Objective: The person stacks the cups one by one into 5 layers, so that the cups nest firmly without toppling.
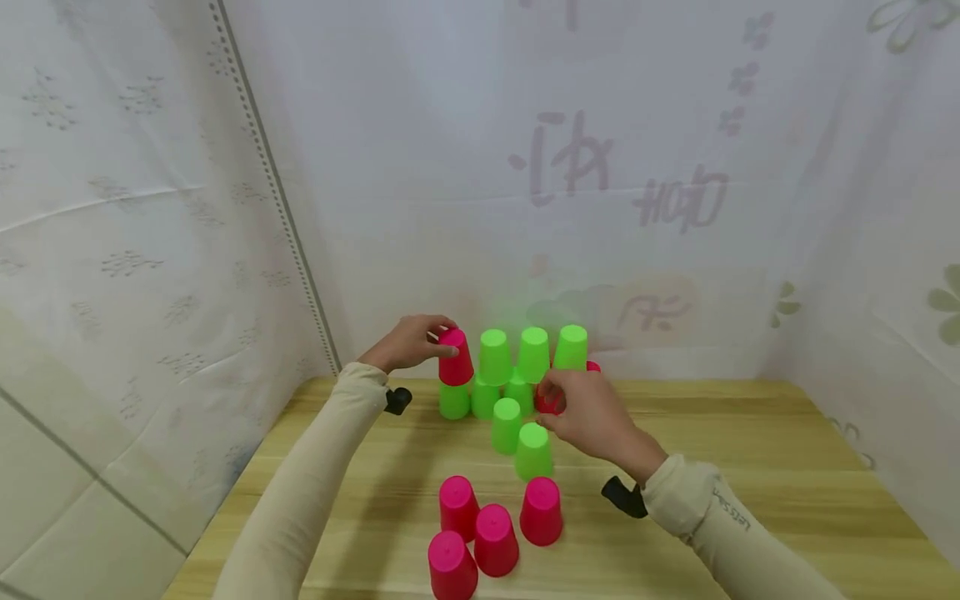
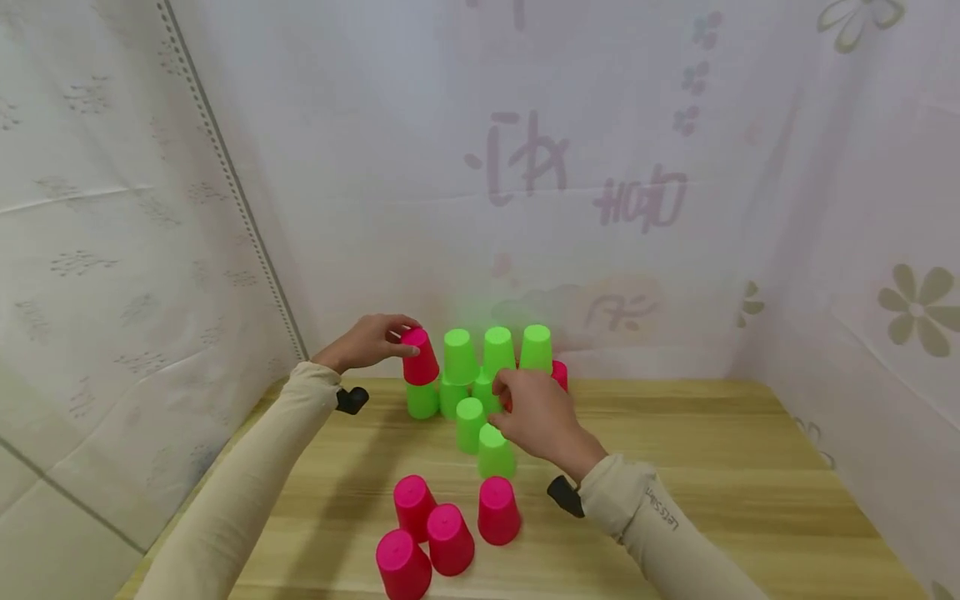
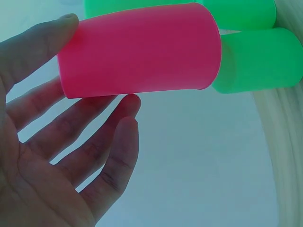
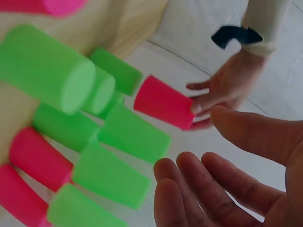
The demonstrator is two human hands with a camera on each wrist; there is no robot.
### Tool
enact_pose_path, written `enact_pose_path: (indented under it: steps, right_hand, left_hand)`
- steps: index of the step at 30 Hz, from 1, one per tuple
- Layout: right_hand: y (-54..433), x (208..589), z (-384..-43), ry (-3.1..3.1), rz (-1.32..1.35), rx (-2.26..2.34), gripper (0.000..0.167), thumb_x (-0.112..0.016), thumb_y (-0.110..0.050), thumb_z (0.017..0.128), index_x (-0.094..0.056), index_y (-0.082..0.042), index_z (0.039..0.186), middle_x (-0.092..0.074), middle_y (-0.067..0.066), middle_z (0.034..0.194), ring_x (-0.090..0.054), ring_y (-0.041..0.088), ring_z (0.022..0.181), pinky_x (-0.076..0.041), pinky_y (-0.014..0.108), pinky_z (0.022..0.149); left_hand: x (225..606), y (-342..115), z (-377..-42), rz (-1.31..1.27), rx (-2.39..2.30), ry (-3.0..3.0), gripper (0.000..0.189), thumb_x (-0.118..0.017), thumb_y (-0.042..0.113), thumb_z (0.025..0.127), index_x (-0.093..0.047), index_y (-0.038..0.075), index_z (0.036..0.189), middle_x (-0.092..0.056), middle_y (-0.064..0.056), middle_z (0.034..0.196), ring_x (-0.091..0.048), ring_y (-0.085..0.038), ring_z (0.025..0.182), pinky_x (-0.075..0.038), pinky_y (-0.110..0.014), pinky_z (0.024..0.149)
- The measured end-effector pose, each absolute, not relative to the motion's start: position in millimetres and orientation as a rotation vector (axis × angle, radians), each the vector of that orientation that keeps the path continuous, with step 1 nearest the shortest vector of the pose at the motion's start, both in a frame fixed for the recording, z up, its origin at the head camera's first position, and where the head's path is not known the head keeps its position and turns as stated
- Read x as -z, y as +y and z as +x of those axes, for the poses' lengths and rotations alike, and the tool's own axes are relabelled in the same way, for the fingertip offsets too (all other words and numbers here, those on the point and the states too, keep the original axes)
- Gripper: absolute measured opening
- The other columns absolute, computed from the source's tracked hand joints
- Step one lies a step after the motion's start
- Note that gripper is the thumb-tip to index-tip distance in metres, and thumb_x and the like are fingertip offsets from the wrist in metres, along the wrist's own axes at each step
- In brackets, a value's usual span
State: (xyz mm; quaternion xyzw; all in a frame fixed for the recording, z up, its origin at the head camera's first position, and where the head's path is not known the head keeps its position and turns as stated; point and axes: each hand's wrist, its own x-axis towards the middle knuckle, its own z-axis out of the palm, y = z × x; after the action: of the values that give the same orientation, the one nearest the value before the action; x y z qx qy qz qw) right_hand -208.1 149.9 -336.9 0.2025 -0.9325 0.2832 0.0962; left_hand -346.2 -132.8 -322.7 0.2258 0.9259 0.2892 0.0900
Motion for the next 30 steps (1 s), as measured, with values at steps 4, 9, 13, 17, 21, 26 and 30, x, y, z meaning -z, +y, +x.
enact_pose_path:
  steps: [4,9,13,17,21,26,30]
  right_hand:
    - [152,353,-197,-2.804,0.600,-0.903,0.023,-0.085,-0.011,0.077,-0.067,-0.009,0.092,-0.069,0.001,0.086,-0.064,0.009,0.074,-0.053,0.022,0.067]
    - [153,366,-187,-2.824,0.624,-0.945,0.025,-0.085,-0.011,0.076,-0.067,-0.007,0.093,-0.070,0.005,0.088,-0.062,0.006,0.072,-0.051,0.020,0.065]
    - [153,373,-182,-2.823,0.650,-0.973,0.026,-0.086,-0.010,0.074,-0.067,-0.006,0.092,-0.070,0.003,0.086,-0.064,0.010,0.072,-0.052,0.019,0.066]
    - [153,380,-177,-2.840,0.666,-1.003,0.025,-0.086,-0.010,0.074,-0.068,-0.009,0.091,-0.069,-0.002,0.085,-0.066,0.015,0.073,-0.053,0.019,0.067]
    - [153,386,-172,-2.871,0.695,-0.990,0.026,-0.086,-0.014,0.075,-0.069,-0.011,0.094,-0.068,-0.003,0.090,-0.064,0.013,0.078,-0.053,0.023,0.070]
    - [155,393,-167,-2.935,0.718,-0.955,0.036,-0.087,-0.020,0.073,-0.068,-0.012,0.102,-0.067,-0.001,0.100,-0.060,0.013,0.088,-0.053,0.029,0.075]
    - [155,398,-164,-2.961,0.736,-0.988,0.041,-0.089,-0.022,0.072,-0.067,-0.012,0.105,-0.068,0.002,0.104,-0.062,0.017,0.091,-0.053,0.029,0.076]
  left_hand:
    - [324,-127,-349,0.679,-0.834,2.747,0.046,-0.070,0.023,0.095,-0.058,0.006,0.135,-0.063,-0.022,0.133,-0.063,-0.037,0.119,-0.058,-0.045,0.095]
    - [325,-121,-351,0.699,-0.804,2.745,0.046,-0.071,0.021,0.094,-0.058,0.005,0.135,-0.063,-0.023,0.133,-0.063,-0.037,0.120,-0.058,-0.045,0.096]
    - [325,-117,-353,0.706,-0.803,2.738,0.045,-0.071,0.019,0.093,-0.059,0.005,0.134,-0.064,-0.022,0.132,-0.064,-0.036,0.118,-0.058,-0.043,0.096]
    - [327,-115,-355,0.722,-0.798,2.742,0.044,-0.071,0.018,0.093,-0.059,0.004,0.133,-0.065,-0.023,0.130,-0.065,-0.035,0.115,-0.059,-0.042,0.094]
    - [328,-114,-356,0.730,-0.782,2.747,0.045,-0.070,0.017,0.094,-0.058,0.003,0.135,-0.065,-0.023,0.130,-0.065,-0.036,0.117,-0.059,-0.042,0.095]
    - [327,-113,-356,0.728,-0.764,2.752,0.047,-0.069,0.017,0.095,-0.055,0.002,0.138,-0.063,-0.023,0.133,-0.064,-0.036,0.119,-0.057,-0.044,0.098]
    - [327,-114,-357,0.719,-0.755,2.747,0.048,-0.066,0.016,0.096,-0.053,0.001,0.140,-0.062,-0.024,0.135,-0.063,-0.037,0.120,-0.057,-0.044,0.099]
